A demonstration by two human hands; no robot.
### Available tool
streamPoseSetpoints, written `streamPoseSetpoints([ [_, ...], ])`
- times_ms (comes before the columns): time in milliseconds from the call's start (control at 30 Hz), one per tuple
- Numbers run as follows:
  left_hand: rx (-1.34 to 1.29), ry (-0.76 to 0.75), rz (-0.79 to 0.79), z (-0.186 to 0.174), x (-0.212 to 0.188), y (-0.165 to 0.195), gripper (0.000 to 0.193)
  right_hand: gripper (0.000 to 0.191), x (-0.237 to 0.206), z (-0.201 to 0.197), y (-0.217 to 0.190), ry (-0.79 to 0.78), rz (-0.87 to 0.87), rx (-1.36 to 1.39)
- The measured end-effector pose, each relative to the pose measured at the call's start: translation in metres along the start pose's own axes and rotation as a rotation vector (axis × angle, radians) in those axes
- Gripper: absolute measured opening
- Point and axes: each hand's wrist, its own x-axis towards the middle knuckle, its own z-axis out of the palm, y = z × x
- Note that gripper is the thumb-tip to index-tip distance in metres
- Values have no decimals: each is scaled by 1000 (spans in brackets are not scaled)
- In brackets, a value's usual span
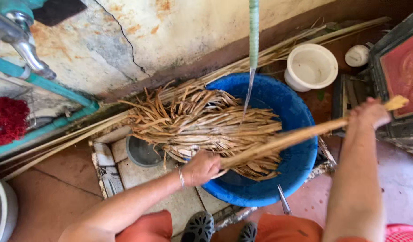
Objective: The person stands at a utility sink and repeatedly pulls apart dried plant strips under running water. They separate the strips by hand, rinse them in a blue basin, and place the processed material into a red basket. Scissors are visible on the floor but not used.
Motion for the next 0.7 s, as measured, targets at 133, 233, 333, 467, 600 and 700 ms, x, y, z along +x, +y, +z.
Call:
streamPoseSetpoints([
  [133,124,27,99,9,-16,-24,26,21,15,-31,-12,48,-212,-52],
  [233,271,-250,-80,16,-26,-45,31,23,24,-45,-21,94,-235,-24],
  [333,483,-411,-90,27,-17,-64,23,19,19,-38,-22,131,-427,-185],
  [467,609,-549,-263,29,29,-97,22,19,-24,5,6,-265,-441,-443],
  [600,623,-275,-276,33,87,-126,21,34,-106,61,77,-728,-195,-676],
  [700,703,-259,-285,39,105,-131,22,21,-156,87,123,-885,-75,-865],
])
